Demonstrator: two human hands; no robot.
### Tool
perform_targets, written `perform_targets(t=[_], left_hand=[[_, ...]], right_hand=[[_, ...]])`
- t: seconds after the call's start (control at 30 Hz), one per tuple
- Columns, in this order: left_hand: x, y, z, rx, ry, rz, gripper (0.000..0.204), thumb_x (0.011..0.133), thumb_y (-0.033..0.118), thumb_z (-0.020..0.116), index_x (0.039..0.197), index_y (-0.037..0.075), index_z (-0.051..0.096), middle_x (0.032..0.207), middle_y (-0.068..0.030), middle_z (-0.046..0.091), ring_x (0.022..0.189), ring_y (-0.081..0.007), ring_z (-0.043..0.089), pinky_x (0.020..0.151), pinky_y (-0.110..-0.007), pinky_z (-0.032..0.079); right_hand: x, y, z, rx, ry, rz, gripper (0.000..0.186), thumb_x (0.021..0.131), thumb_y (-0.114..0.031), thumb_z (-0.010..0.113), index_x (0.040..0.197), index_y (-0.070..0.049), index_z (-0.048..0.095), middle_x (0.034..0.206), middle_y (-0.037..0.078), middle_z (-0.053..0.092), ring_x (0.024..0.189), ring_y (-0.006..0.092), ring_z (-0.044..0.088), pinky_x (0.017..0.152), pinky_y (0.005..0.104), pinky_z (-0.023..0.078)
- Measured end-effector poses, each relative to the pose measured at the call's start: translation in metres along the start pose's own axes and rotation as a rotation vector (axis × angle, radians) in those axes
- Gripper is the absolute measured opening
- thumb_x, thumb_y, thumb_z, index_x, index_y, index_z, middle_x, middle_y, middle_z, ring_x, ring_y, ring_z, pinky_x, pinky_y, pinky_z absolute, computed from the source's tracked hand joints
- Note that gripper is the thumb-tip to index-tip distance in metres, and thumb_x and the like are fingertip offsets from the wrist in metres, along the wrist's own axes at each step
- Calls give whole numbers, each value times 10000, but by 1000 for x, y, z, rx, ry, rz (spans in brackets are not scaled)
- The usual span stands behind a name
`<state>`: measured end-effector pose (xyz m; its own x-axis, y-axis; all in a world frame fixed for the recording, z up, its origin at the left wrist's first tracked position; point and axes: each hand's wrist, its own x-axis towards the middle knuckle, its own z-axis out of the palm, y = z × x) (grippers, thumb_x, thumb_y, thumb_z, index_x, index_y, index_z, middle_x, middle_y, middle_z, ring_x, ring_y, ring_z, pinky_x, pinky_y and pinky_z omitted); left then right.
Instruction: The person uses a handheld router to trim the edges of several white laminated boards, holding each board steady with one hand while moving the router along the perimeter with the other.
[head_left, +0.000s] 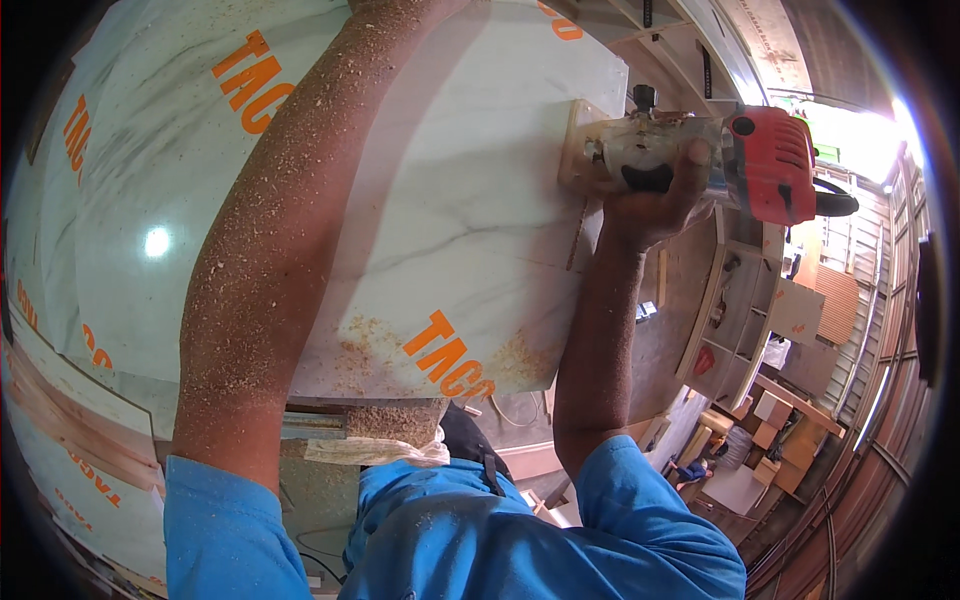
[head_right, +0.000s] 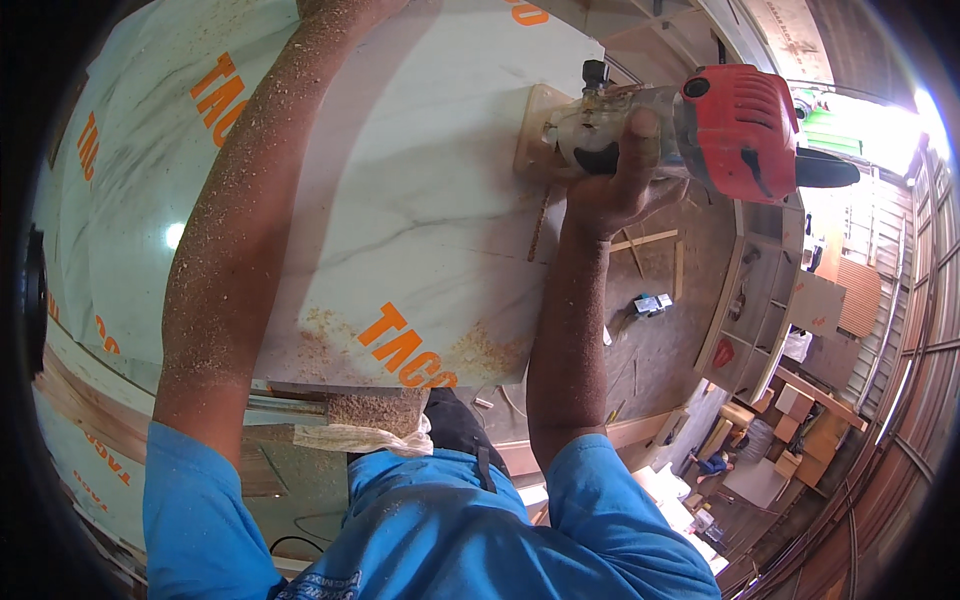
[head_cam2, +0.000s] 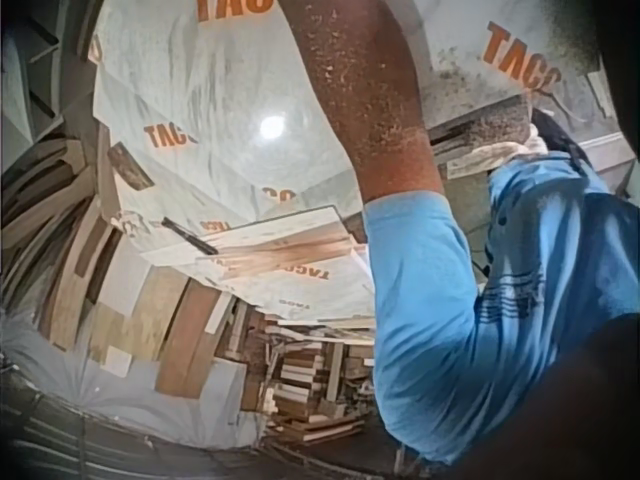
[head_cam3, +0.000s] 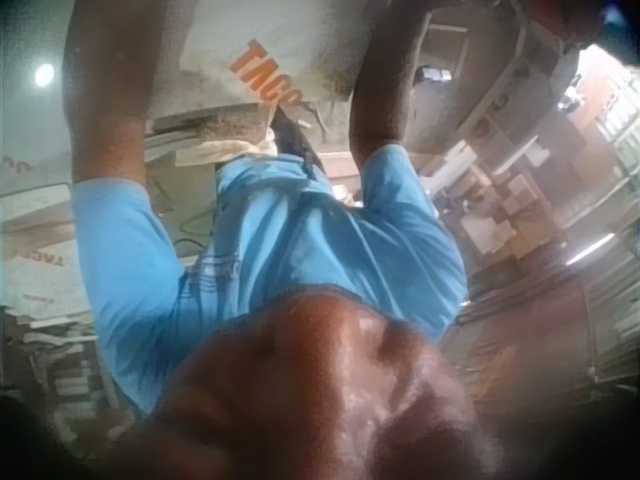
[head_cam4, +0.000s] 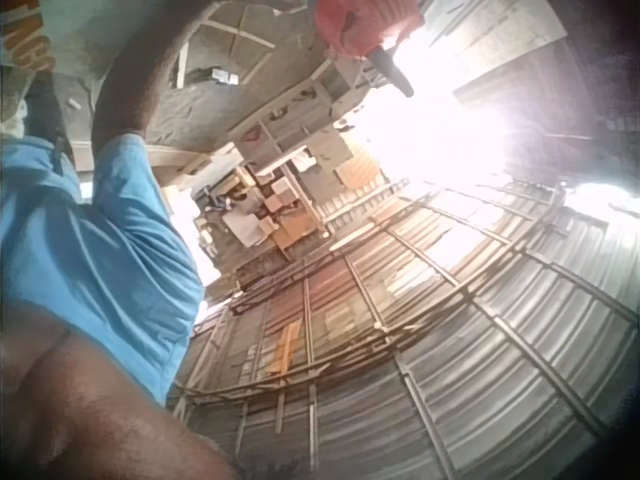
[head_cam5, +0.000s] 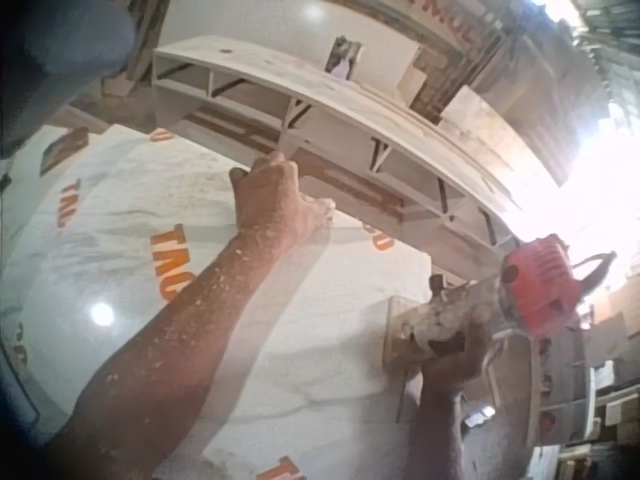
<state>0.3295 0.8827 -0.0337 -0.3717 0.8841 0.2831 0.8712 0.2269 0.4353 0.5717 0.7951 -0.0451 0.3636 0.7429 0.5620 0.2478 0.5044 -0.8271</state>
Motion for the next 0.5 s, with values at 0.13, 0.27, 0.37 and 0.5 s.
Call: perform_targets(t=[0.13, 0.27, 0.37, 0.5], left_hand=[[-3, 0, 3, -4, 24, 4, 611, 771, 491, 827, 1155, 27, 721, 1254, -109, 672, 1225, -241, 614, 1024, -438, 431], [-2, -1, 0, -31, -35, 5, 613, 795, 496, 812, 1181, 30, 717, 1297, -106, 654, 1280, -231, 580, 1056, -450, 414], [2, -3, 2, -35, -61, -24, 612, 803, 497, 802, 1191, 32, 714, 1301, -99, 653, 1294, -231, 570, 1070, -463, 398], [1, -4, 7, -44, -32, -17, 614, 802, 495, 800, 1197, 33, 712, 1301, -103, 652, 1301, -236, 565, 1089, -469, 383]], right_hand=[[1, -1, 0, 16, -27, 1, 467, 904, -337, 692, 1156, 47, 607, 1030, 151, 644, 884, 254, 684, 751, 414, 617], [2, -7, 4, 99, 18, 114, 407, 934, -298, 665, 1161, 35, 608, 1044, 148, 652, 899, 256, 688, 770, 412, 617], [-1, -10, 4, 121, 26, 172, 386, 943, -294, 658, 1157, 25, 613, 1045, 142, 652, 898, 256, 689, 778, 412, 617], [-10, -19, -2, 169, 2, 248, 383, 946, -298, 652, 1166, 13, 617, 1049, 136, 649, 893, 252, 688, 781, 407, 618]])
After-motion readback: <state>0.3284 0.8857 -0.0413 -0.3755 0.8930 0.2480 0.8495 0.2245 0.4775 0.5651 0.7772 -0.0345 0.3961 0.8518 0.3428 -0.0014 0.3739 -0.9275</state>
